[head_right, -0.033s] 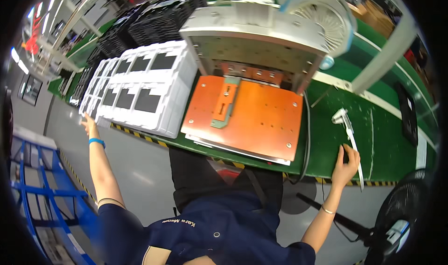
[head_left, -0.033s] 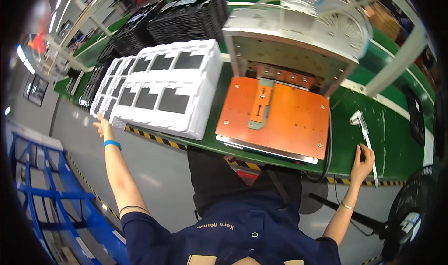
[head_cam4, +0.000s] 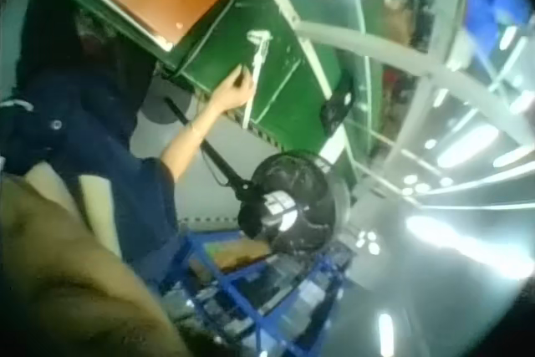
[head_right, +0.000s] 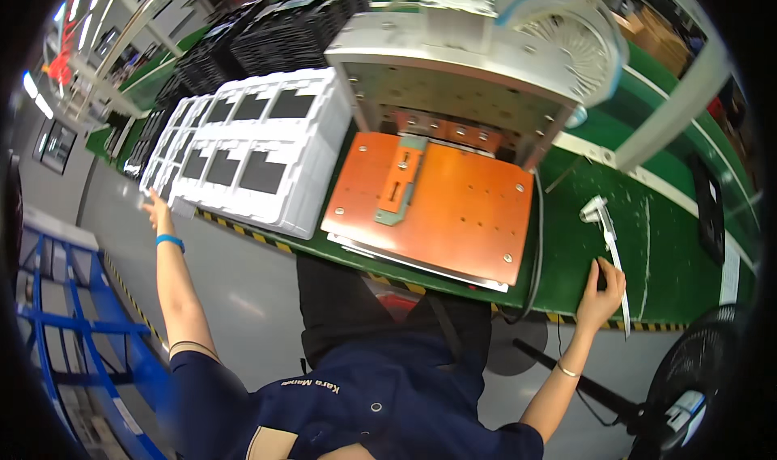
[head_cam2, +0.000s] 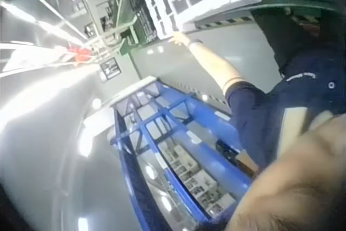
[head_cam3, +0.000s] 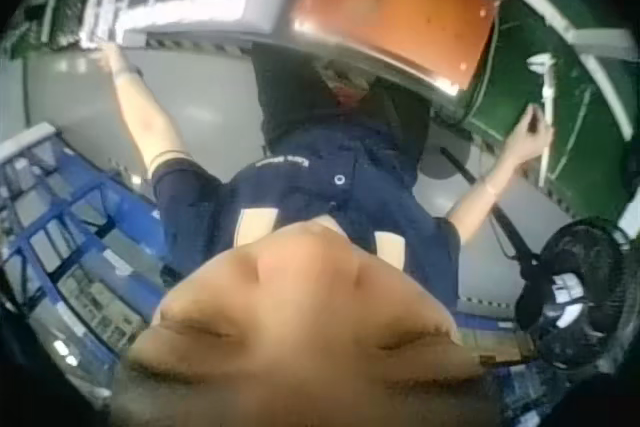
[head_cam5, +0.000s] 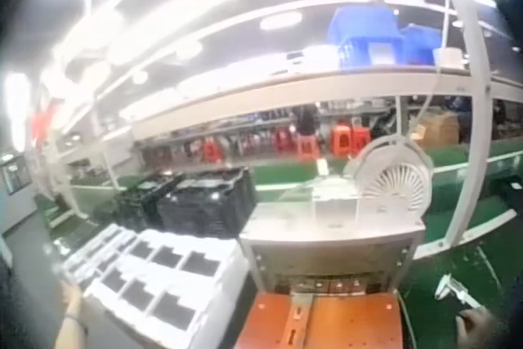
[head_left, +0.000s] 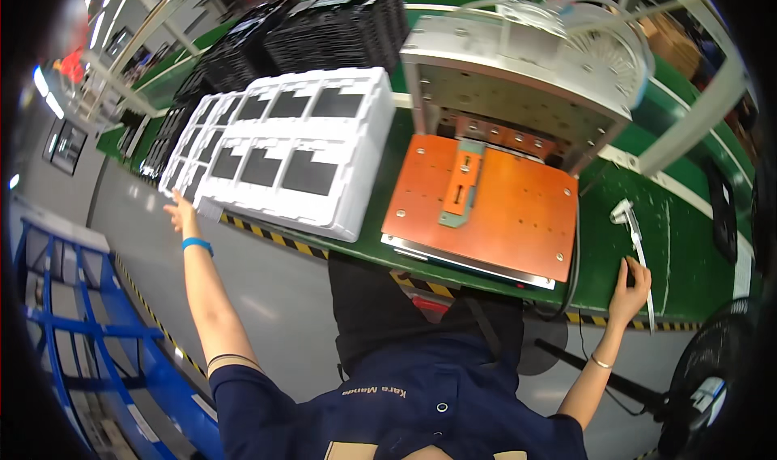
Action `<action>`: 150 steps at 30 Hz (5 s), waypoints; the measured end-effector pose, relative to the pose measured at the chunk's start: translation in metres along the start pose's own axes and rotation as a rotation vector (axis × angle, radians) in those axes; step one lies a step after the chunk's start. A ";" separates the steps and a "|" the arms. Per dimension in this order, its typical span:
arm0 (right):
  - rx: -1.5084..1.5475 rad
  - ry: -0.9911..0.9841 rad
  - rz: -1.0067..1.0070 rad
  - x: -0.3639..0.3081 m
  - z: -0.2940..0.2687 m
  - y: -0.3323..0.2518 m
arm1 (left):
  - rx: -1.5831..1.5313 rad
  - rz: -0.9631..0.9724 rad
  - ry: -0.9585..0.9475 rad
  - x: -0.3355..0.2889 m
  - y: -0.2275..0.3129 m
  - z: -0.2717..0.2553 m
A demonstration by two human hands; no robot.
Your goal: The person repeatedly picks up black rectangular components from a white tray and places them into a press machine. They operate the machine to process each component and then return it to the tray. Periodically, they use a digital caliper to measure the components.
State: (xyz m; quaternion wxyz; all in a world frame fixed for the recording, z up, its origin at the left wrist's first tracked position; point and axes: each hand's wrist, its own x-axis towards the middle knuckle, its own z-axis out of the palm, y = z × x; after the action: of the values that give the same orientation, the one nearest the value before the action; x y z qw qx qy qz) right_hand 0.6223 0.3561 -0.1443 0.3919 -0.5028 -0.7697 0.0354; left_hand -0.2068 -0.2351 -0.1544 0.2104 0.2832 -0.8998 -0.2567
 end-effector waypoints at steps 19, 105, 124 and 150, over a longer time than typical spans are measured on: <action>0.507 -0.106 -0.567 0.080 -0.026 -0.260 | -0.128 -0.021 -0.129 -0.085 0.034 -0.049; 0.194 -0.452 -0.638 0.058 0.032 -0.279 | -1.015 2.206 -0.925 -0.459 0.235 -0.181; 0.289 -0.624 -0.448 0.046 -0.005 -0.262 | -0.946 2.299 -1.318 -0.497 0.227 -0.159; 0.365 -0.643 -0.505 0.090 0.028 -0.260 | -0.569 2.231 -1.345 -0.502 0.235 -0.165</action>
State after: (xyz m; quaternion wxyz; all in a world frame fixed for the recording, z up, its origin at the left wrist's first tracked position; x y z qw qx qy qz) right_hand 0.3938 0.3098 0.0038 0.2115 -0.1852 -0.9321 0.2285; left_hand 0.1621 0.1846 -0.0062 -0.1243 -0.8345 -0.4919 -0.2148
